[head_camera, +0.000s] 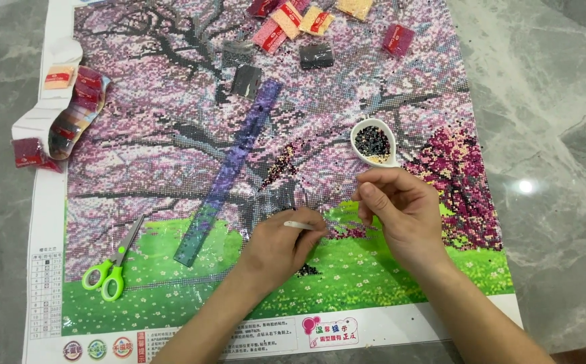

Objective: A person is performing diamond painting, which involves picking up small resin beads with a specialized pen and placing them onto a sticky canvas to create a mosaic image. They also use a ruler to align the beads.

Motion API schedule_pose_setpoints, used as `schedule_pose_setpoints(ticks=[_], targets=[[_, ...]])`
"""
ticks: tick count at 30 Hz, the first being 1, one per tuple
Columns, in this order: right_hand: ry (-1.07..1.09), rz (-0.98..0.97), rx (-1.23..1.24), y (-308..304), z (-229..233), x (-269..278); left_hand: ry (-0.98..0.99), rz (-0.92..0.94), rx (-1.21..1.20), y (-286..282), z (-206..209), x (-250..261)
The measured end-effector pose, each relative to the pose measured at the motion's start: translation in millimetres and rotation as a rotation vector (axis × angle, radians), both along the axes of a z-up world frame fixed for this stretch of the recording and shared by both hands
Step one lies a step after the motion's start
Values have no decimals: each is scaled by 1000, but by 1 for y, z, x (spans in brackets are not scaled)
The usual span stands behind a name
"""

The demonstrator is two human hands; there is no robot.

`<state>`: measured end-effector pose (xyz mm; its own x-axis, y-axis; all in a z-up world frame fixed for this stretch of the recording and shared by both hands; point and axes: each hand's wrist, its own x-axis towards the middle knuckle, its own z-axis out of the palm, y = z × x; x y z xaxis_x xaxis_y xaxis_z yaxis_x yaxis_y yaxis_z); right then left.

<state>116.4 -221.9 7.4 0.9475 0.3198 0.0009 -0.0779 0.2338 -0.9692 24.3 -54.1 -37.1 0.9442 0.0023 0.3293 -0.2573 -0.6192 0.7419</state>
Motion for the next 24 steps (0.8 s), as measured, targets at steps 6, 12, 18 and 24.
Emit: schedule_pose_setpoints(ticks=[6,12,18,24], targets=[[-55,39,-67,0,-8,4,147,25,-133,9,17,0],[-87,39,-103,1,1,3,175,77,-202,8,21,0],[-110,63,-114,1,-3,5,175,72,-159,6,15,0],[-107,69,-114,2,-9,5,178,62,-162,6,14,1]])
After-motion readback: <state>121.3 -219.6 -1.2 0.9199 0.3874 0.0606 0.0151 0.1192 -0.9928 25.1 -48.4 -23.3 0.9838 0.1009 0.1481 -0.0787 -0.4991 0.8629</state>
